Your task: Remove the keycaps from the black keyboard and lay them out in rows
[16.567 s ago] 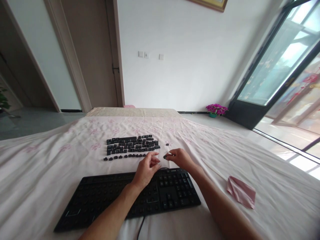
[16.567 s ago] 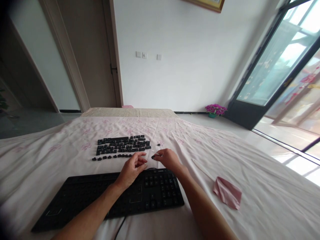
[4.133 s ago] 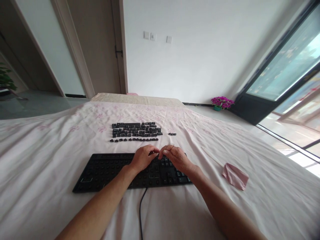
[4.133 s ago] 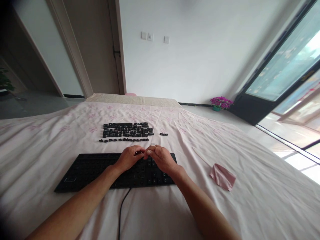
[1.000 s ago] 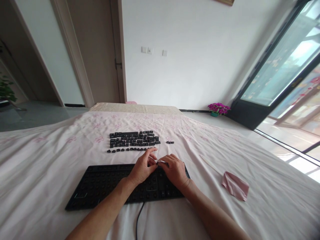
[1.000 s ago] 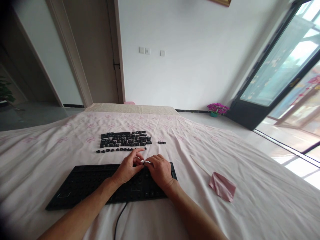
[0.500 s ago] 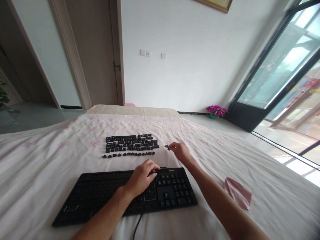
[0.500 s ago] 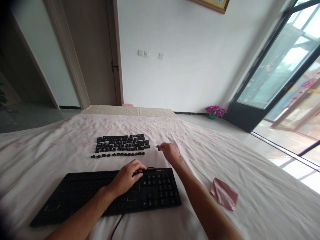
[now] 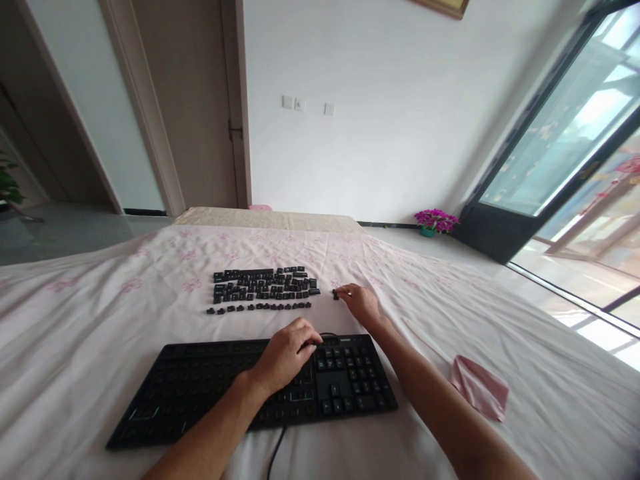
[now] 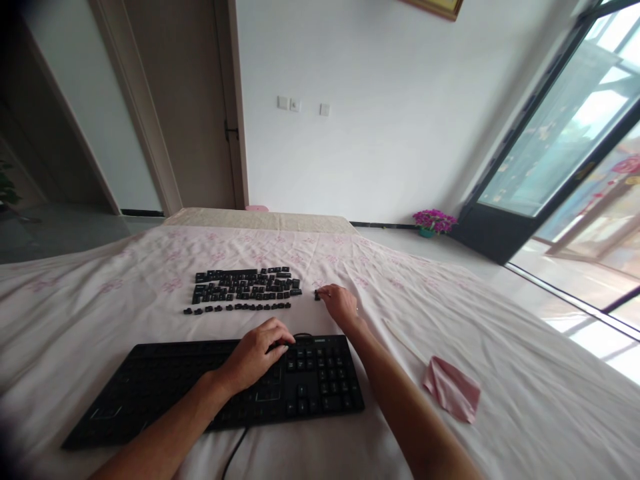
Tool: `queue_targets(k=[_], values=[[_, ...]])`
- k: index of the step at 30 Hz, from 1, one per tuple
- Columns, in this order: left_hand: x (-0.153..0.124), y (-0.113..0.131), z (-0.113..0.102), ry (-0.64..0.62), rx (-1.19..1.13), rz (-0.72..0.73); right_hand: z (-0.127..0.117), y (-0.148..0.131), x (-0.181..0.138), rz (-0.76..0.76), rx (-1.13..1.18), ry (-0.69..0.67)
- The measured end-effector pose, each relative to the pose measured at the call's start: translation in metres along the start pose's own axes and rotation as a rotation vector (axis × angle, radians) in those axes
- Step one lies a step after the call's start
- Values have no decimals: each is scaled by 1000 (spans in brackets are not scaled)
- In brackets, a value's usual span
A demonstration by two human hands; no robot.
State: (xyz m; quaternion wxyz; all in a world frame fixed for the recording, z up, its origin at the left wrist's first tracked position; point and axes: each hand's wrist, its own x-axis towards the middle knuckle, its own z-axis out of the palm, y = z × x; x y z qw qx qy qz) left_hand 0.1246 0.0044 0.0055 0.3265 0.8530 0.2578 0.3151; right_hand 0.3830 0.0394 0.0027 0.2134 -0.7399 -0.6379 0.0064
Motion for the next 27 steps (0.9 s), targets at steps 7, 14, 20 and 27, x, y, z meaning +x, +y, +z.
queue_targets(k=[7,14,20,27], values=[[0,-2,1,0,9,20,-39,-20,-12,-12,318,59],[-2,-1,1,18,3,15,-78,-62,-68,-130,645,29],[-5,0,1,21,8,4,-67,-73,-93,-194,777,-138],[-4,0,0,-13,9,14,-58,-76,-95,-297,782,-235]])
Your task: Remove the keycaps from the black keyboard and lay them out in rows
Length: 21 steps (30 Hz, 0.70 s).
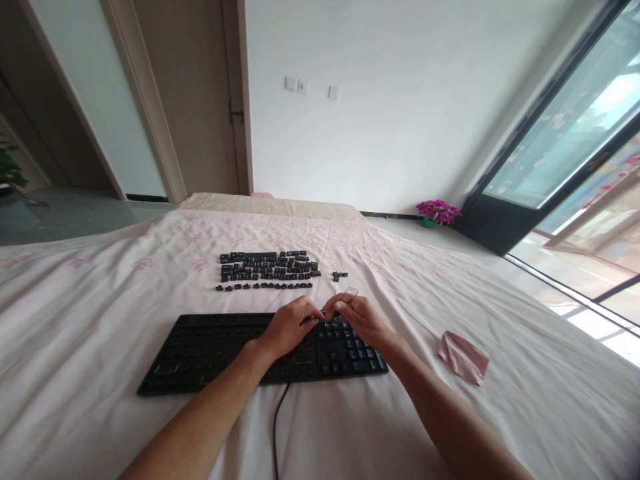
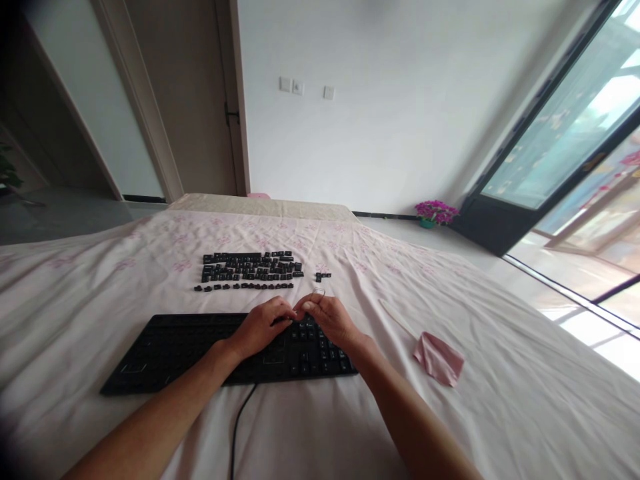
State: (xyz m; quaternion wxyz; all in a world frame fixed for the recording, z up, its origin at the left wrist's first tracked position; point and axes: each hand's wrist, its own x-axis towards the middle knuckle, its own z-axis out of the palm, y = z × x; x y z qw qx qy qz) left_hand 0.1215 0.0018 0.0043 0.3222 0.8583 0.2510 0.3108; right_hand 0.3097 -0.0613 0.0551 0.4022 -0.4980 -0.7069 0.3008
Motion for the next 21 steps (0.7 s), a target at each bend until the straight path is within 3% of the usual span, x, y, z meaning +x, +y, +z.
queue_targets(k=[9,16,21], values=[[2,0,1,-41,68,22,10,16,-2,-70,-58,-87],[12,8,11,-63,229,-22,23,23,-8,-147,20,65],[12,10,18,-52,275,0,28,24,-13,-199,-64,153]])
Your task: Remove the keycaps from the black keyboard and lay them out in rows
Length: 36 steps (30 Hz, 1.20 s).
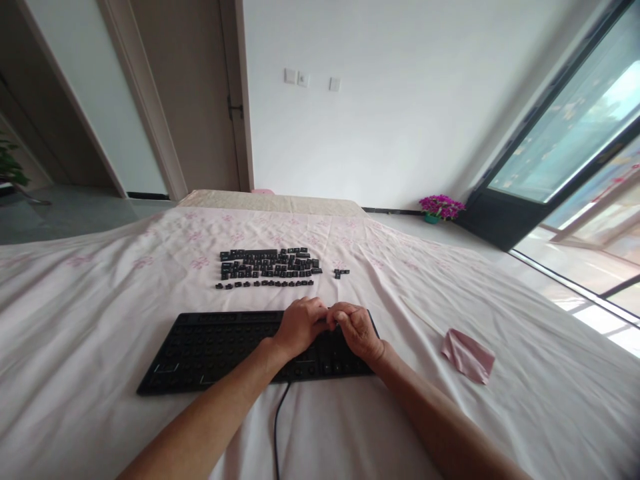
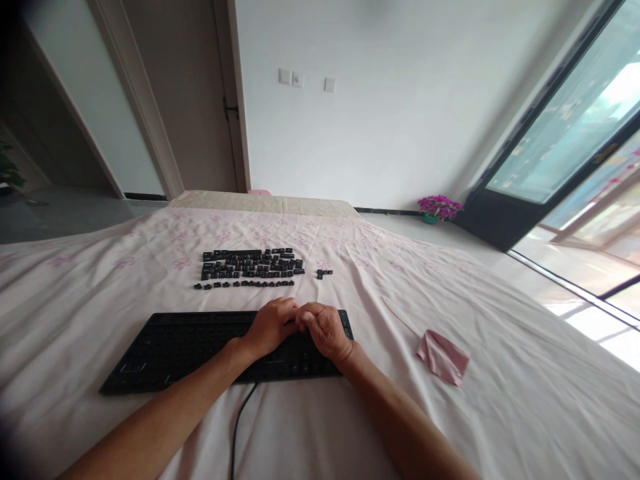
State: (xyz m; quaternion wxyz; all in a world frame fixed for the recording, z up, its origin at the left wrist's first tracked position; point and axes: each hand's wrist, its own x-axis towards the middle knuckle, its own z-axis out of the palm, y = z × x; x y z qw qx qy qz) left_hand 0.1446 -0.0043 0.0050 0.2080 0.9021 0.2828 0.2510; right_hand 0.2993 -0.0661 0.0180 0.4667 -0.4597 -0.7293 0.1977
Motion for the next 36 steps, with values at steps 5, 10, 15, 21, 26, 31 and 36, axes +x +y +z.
queue_targets(k=[5,10,15,21,26,31,36], values=[[-1,1,1,14,-28,65,0,-3,-4,-48,-16,117],[-2,2,-1,21,-198,39,1,-4,-5,-133,-98,95],[-2,-3,0,69,-460,-117,-8,-14,-2,-283,-316,87],[0,-10,2,182,-657,-201,-23,-23,12,-139,-462,73],[0,-10,2,236,-728,-202,-19,-16,15,163,-595,-61],[0,-10,3,231,-734,-202,-15,-9,13,266,-612,-134],[1,-7,2,207,-670,-232,-39,17,26,410,-590,-60]])
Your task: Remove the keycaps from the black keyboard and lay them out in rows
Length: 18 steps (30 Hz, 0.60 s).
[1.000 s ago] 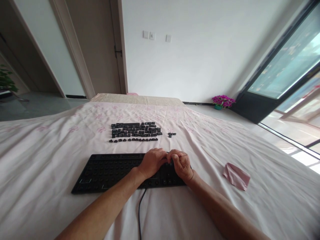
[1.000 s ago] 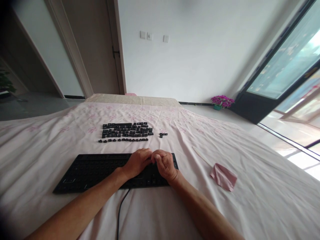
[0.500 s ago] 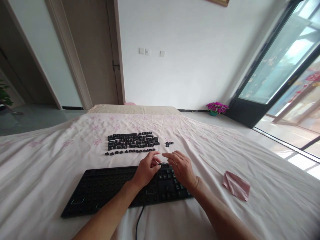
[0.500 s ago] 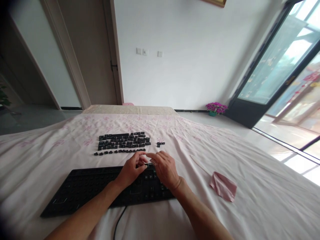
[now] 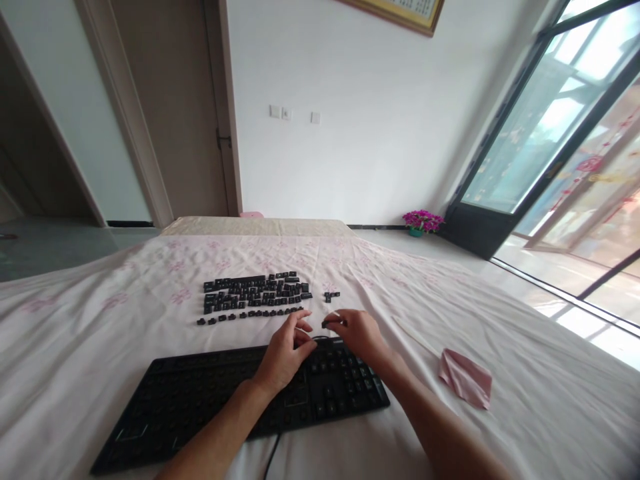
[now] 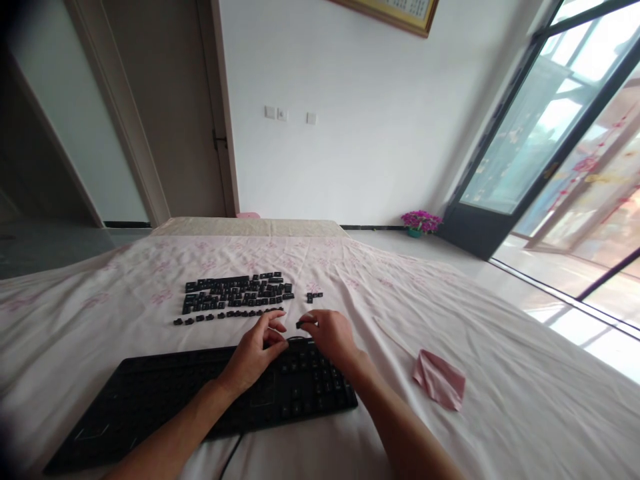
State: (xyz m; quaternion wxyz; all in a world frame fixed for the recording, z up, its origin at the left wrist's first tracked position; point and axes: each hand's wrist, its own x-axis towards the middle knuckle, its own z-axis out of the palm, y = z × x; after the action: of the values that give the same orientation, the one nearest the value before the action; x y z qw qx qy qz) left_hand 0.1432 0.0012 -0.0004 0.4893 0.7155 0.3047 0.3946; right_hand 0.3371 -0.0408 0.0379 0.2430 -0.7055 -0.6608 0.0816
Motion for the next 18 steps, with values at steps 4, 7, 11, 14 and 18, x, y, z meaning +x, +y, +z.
queue_targets(k=[4,7,11,14,18], values=[[0,1,1,-1,54,19,-4,39,32,209,-29,41],[0,0,1,-4,63,28,1,60,50,278,-26,50],[0,0,1,-19,78,31,11,73,64,302,-32,41],[0,0,1,-25,87,32,17,77,70,315,-31,32],[0,-1,1,-24,99,38,22,80,75,313,-21,19]])
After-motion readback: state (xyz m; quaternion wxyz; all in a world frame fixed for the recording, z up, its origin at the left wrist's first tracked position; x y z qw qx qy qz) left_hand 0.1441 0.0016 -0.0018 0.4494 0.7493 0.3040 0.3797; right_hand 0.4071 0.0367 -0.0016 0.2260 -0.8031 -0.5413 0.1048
